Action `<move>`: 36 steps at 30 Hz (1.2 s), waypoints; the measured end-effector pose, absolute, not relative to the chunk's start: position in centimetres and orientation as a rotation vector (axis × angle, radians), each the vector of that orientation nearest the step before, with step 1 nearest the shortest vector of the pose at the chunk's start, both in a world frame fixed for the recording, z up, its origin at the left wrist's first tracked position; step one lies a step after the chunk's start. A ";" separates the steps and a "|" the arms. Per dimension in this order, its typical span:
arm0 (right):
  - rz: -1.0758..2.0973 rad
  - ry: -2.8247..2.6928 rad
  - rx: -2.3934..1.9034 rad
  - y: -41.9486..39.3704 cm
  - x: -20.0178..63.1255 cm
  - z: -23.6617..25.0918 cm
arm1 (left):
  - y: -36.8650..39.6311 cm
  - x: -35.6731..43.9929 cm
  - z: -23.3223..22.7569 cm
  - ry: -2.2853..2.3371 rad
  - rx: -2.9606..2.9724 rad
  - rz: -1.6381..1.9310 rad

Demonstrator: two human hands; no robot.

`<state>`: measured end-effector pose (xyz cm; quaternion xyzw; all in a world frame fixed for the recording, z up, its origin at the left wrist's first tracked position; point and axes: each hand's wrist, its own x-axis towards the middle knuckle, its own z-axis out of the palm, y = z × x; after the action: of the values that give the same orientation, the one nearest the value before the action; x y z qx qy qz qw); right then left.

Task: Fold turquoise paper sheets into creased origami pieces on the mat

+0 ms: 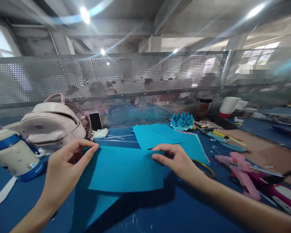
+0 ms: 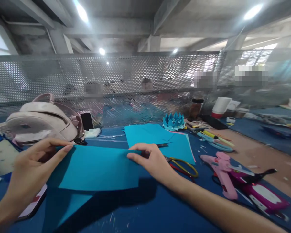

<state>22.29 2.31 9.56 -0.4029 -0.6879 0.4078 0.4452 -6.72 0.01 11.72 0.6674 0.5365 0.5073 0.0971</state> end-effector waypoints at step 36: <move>1.416 -1.690 -1.079 6.6 22.5 4.1 | 3.8 -0.4 4.7 1.051 1.628 0.795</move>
<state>22.47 6.63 4.06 -0.4139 -0.6484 0.5431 0.3367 -0.38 3.80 4.69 0.6733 0.4345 0.3287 0.4999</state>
